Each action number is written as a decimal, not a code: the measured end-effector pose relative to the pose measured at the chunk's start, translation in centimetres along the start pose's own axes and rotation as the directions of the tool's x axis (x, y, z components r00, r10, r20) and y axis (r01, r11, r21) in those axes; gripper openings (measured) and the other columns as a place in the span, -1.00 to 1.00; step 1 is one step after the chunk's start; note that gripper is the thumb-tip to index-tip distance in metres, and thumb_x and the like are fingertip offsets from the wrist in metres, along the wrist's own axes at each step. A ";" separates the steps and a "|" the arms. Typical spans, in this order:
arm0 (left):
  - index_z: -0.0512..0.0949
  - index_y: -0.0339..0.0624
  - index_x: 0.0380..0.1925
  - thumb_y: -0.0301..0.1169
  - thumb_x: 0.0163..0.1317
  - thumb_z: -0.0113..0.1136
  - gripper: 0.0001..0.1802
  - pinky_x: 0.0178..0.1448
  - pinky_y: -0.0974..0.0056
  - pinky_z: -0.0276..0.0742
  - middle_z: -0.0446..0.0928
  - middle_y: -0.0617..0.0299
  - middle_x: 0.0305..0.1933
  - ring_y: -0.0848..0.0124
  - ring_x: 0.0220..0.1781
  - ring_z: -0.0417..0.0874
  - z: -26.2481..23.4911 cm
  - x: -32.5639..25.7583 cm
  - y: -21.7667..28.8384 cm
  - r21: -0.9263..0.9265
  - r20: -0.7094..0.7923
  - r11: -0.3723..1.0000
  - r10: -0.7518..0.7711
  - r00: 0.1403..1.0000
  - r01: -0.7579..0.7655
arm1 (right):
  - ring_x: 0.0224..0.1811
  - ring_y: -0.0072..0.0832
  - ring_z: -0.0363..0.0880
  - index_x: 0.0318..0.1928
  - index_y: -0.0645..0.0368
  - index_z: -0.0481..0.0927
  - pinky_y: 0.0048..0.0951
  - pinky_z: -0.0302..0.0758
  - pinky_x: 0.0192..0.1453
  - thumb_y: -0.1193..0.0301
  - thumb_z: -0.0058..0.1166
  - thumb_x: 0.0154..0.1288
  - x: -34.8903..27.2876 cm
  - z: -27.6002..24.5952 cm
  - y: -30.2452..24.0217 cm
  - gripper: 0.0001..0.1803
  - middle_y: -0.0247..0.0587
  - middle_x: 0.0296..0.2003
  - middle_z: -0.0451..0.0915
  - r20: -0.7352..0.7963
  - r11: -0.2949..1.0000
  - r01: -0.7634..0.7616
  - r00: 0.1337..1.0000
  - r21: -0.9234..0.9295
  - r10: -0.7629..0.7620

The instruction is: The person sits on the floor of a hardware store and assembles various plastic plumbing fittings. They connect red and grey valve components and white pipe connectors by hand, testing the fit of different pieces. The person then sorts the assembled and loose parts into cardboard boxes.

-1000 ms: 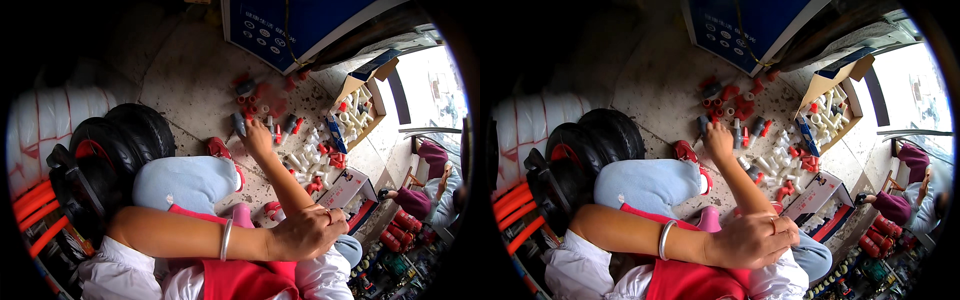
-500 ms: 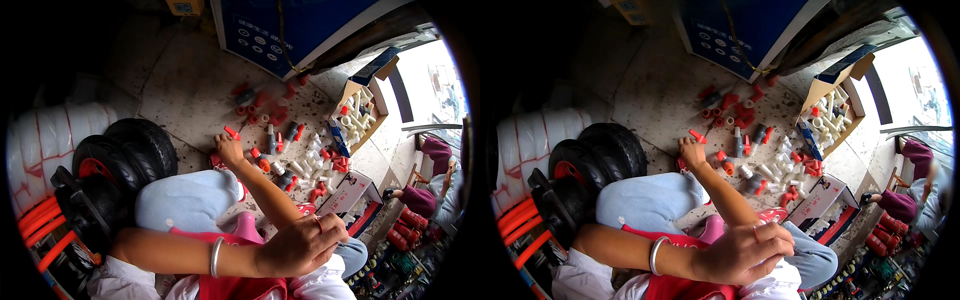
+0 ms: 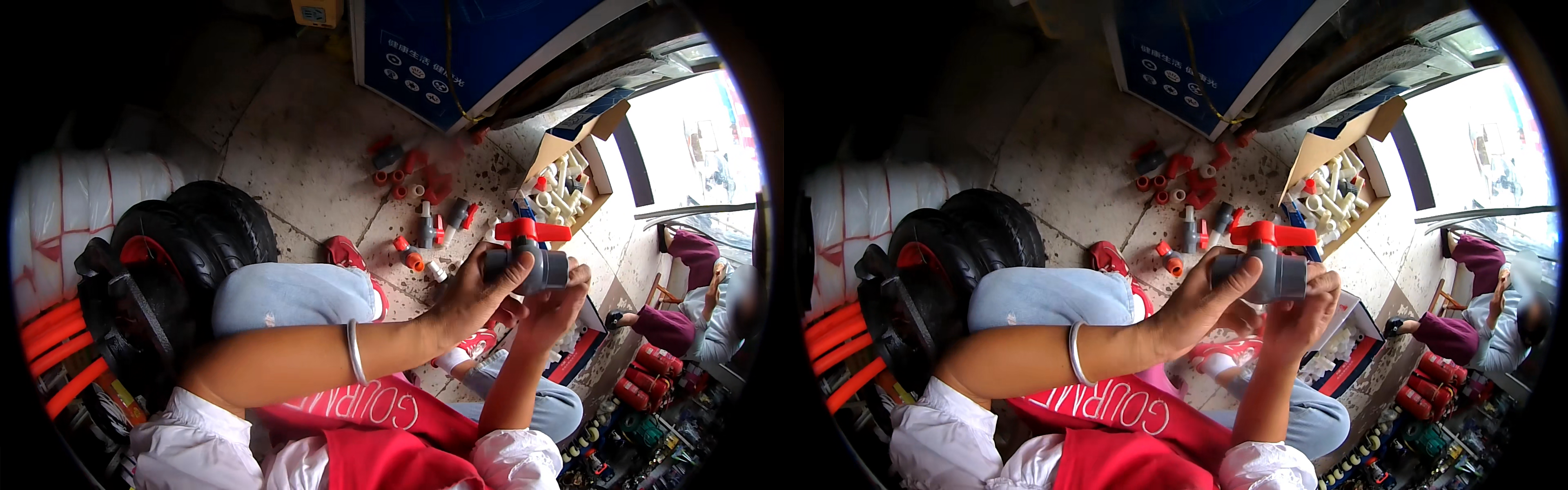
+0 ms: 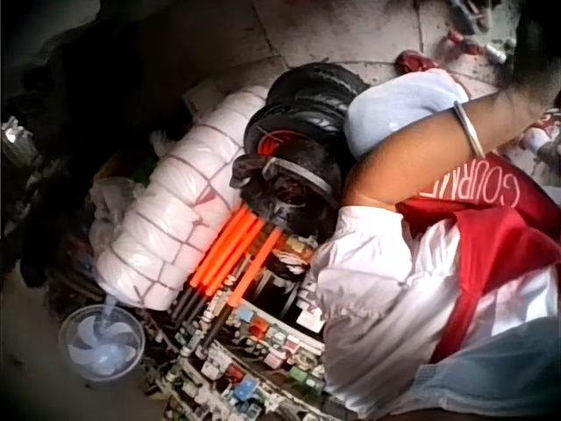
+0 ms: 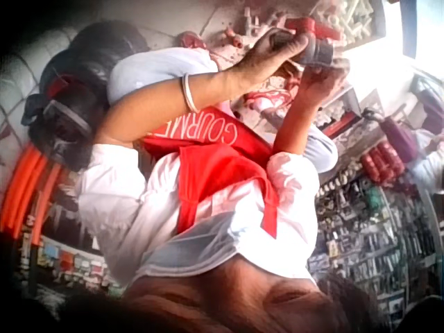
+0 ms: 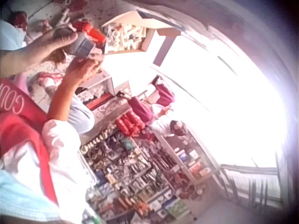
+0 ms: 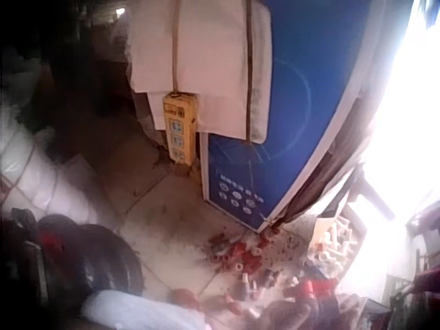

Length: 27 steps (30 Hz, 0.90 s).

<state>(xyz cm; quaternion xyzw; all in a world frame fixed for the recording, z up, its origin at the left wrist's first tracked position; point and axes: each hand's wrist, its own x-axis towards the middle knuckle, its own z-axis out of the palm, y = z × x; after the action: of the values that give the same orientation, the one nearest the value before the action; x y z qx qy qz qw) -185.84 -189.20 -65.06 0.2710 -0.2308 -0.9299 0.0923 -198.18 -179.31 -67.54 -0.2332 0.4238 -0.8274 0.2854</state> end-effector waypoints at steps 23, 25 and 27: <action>0.38 -0.33 -0.08 -0.05 0.50 -0.11 -0.53 -0.10 0.41 0.40 0.46 0.19 -0.31 0.56 -0.24 0.46 1.0 -2.2 -3.8 0.437 0.067 0.847 0.305 0.950 -0.302 | 0.21 -0.18 0.40 0.00 -0.04 0.60 -0.16 0.32 0.16 0.24 0.25 0.07 2.3 -2.7 30.3 -0.58 -0.09 0.17 0.44 0.233 -0.250 0.343 0.894 -0.905 0.384; 0.38 -0.33 -0.04 -0.04 0.50 -0.11 -0.51 -0.11 0.37 0.42 0.49 0.14 -0.32 0.51 -0.24 0.51 0.8 -2.2 -3.6 0.505 0.114 0.824 0.232 0.966 -0.257 | 0.17 -0.19 0.42 -0.06 -0.02 0.63 -0.16 0.32 0.15 0.24 0.24 0.07 2.5 -2.5 30.1 -0.63 -0.12 0.14 0.48 0.293 -0.249 0.382 0.898 -0.890 0.328; 0.38 -0.35 0.00 -0.01 0.49 -0.11 -0.48 -0.13 0.30 0.43 0.52 0.10 -0.36 0.42 -0.26 0.57 0.6 -2.6 -3.5 0.542 0.109 0.810 0.194 0.975 -0.222 | 0.10 -0.23 0.45 -0.07 0.02 0.62 -0.19 0.33 0.15 0.25 0.24 0.10 1.5 -1.9 28.8 -0.64 -0.21 0.06 0.51 0.353 -0.153 0.407 0.889 -0.900 0.292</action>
<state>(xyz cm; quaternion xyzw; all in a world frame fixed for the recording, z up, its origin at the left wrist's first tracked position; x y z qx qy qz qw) -184.22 -185.11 -65.11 0.2368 -0.5190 -0.8144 0.1060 -192.52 -192.97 -92.35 -0.5692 0.8079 -0.1423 0.0554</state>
